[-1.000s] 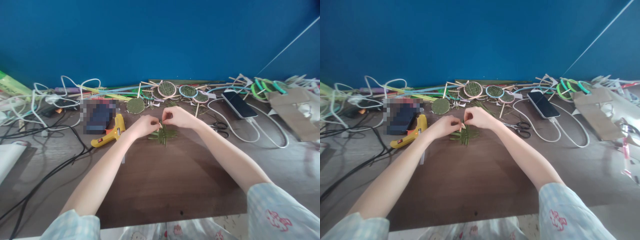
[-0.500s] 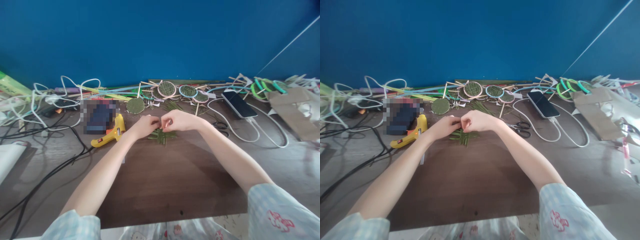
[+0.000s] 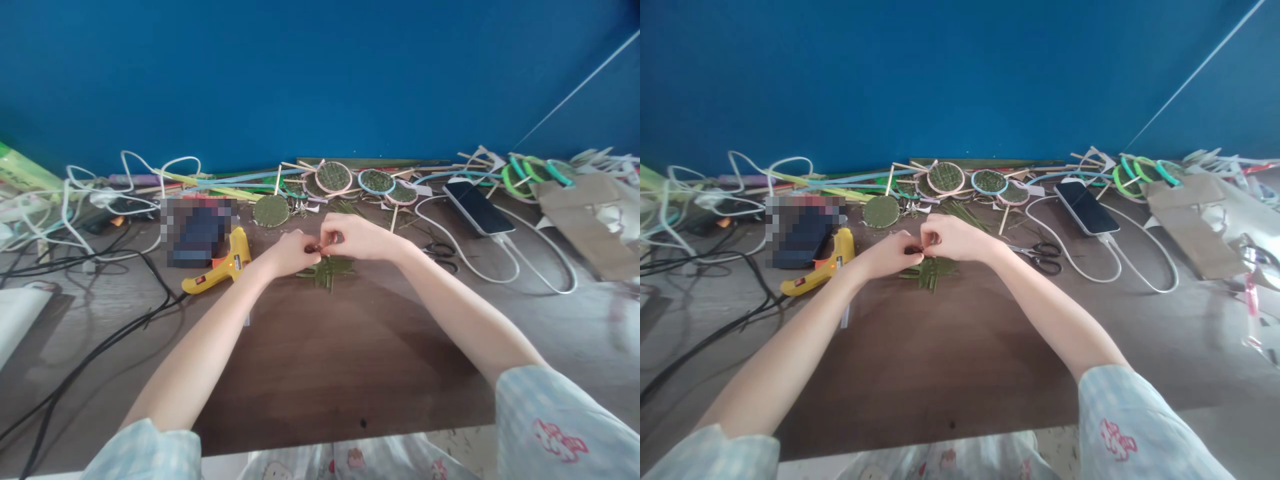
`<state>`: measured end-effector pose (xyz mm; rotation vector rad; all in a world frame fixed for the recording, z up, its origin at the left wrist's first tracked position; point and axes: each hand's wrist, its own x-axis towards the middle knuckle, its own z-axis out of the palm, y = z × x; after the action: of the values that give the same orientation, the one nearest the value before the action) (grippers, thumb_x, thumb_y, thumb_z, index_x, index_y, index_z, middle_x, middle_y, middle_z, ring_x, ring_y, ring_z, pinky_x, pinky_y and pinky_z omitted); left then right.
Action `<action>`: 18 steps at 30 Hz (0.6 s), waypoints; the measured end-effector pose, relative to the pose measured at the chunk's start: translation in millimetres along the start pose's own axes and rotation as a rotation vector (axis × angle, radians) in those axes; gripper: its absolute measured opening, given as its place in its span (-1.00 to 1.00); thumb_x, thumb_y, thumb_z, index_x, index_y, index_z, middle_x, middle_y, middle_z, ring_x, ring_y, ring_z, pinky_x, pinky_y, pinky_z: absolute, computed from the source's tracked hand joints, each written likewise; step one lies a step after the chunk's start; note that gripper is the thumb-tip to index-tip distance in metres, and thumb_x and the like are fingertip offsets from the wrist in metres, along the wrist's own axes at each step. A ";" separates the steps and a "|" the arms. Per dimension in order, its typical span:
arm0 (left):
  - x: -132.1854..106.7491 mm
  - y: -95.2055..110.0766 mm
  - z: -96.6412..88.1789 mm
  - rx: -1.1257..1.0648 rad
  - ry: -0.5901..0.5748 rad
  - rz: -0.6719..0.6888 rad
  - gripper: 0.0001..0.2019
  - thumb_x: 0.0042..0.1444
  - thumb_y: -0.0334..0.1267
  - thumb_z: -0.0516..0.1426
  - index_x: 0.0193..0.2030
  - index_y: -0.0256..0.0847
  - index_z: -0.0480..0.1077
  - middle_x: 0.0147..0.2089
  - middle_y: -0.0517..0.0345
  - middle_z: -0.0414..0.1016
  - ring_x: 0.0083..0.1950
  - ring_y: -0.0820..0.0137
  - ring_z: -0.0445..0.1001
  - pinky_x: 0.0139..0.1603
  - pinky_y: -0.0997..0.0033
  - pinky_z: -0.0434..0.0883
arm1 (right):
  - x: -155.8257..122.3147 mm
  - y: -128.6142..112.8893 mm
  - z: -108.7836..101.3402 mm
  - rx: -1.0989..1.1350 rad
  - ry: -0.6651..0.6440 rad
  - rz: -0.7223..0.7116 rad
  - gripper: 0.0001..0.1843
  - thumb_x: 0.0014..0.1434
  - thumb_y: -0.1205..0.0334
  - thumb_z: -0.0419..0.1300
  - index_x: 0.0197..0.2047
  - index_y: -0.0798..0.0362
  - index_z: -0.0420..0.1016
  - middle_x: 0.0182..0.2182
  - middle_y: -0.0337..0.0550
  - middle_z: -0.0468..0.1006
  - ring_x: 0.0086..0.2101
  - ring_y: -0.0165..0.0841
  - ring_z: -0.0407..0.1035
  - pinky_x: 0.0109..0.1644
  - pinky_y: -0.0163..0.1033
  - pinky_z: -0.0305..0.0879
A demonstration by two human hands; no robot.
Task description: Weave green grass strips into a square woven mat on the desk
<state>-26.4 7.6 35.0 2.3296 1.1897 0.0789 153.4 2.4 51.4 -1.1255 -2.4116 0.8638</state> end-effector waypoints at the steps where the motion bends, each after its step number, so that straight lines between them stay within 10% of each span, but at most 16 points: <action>1: -0.1 1.7 0.1 -0.006 -0.003 -0.008 -0.78 -0.02 -0.28 -0.02 -0.34 -0.20 0.44 -0.39 0.15 0.46 -0.30 0.33 0.40 -0.19 0.37 0.28 | 0.1 0.4 0.0 0.000 0.019 0.032 -0.96 0.00 0.31 0.14 -0.45 0.10 0.37 -0.39 -0.21 0.38 -0.38 -0.45 0.26 -0.30 -0.33 0.14; 18: -0.7 14.8 5.3 -0.100 0.075 -0.067 -0.71 -0.06 -0.39 0.16 -0.21 -0.23 0.16 -0.20 0.04 0.49 -0.09 0.23 0.39 -0.05 0.23 0.23 | 2.6 9.4 3.4 -0.251 -0.150 0.466 -0.74 -0.03 -0.01 0.15 -0.41 0.02 0.37 -0.43 -0.18 0.48 -0.41 -0.36 0.32 -0.43 -0.31 0.04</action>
<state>-14.4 -2.3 37.6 2.2156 1.2694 0.1993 155.3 7.8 42.8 -1.8284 -2.4673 0.8134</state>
